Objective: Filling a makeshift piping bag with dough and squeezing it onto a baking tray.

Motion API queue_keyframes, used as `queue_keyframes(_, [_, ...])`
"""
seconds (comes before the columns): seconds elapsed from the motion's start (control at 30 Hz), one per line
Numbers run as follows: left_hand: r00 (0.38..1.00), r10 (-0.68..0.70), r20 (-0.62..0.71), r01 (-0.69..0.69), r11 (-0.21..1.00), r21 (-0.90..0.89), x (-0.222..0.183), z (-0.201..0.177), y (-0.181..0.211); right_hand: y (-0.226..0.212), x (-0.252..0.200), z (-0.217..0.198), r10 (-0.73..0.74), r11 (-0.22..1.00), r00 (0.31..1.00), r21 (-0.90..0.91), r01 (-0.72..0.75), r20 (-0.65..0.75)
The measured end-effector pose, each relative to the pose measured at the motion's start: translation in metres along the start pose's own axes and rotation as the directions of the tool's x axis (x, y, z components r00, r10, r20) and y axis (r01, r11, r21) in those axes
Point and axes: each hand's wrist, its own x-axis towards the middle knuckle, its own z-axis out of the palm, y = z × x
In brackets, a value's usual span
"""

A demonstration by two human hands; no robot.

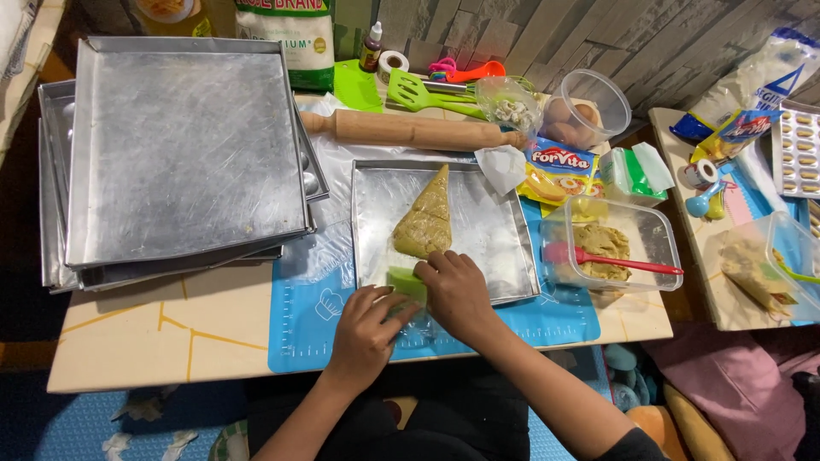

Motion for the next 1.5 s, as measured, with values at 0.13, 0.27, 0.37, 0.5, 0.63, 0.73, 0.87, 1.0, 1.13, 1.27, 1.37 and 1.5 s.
queue_keyframes(0.13, [0.998,0.046,-0.04,-0.044,0.998,0.033,0.004,0.001,0.001,-0.008,0.005,0.023,-0.03,1.0,0.996,0.0,0.03,-0.086])
queue_keyframes(0.27, [0.999,0.047,-0.015,-0.047,0.999,-0.017,0.007,0.007,0.002,0.002,0.021,0.035,-0.065,0.994,0.982,-0.095,0.049,-0.175])
queue_keyframes(0.37, [0.998,0.037,-0.047,-0.037,0.999,0.006,0.002,0.024,-0.002,0.023,0.017,0.057,-0.011,0.997,0.994,-0.079,0.002,-0.112])
queue_keyframes(0.5, [0.998,-0.003,-0.058,0.004,1.0,0.016,0.003,0.021,0.001,0.038,0.033,0.034,0.153,0.982,0.984,0.101,-0.162,0.086])
queue_keyframes(0.63, [1.0,-0.009,-0.015,0.009,1.0,-0.018,0.002,0.018,0.003,0.054,0.047,-0.027,0.319,0.866,0.942,0.373,-0.333,0.101])
queue_keyframes(0.73, [0.997,0.017,0.08,-0.026,0.993,0.115,0.011,0.017,0.012,0.069,0.043,-0.056,0.408,0.853,0.913,0.361,-0.377,-0.012])
queue_keyframes(0.87, [0.988,0.06,0.14,-0.086,0.978,0.189,0.028,0.034,0.024,0.058,0.037,-0.062,0.366,0.846,0.928,0.388,-0.365,0.074])
queue_keyframes(1.0, [0.989,0.151,-0.009,-0.151,0.988,0.024,0.034,0.044,0.026,0.047,0.025,-0.042,0.178,0.896,0.95,0.357,-0.265,0.258])
queue_keyframes(1.13, [0.971,0.238,-0.004,-0.232,0.942,-0.243,0.036,0.026,0.025,0.058,0.012,-0.006,-0.007,0.961,0.976,0.271,-0.053,0.218])
queue_keyframes(1.27, [0.99,0.141,0.026,-0.115,0.888,-0.445,0.019,0.028,0.02,0.061,0.015,-0.006,-0.018,0.975,0.985,0.219,-0.021,0.171])
queue_keyframes(1.37, [0.981,0.151,0.121,-0.106,0.943,-0.316,0.02,0.021,0.016,0.068,0.02,-0.028,0.126,0.925,0.955,0.317,-0.212,0.269])
queue_keyframes(1.5, [0.958,0.068,0.279,-0.092,0.993,0.072,0.013,0.031,-0.006,0.057,0.021,-0.058,0.28,0.823,0.927,0.435,-0.366,0.251])
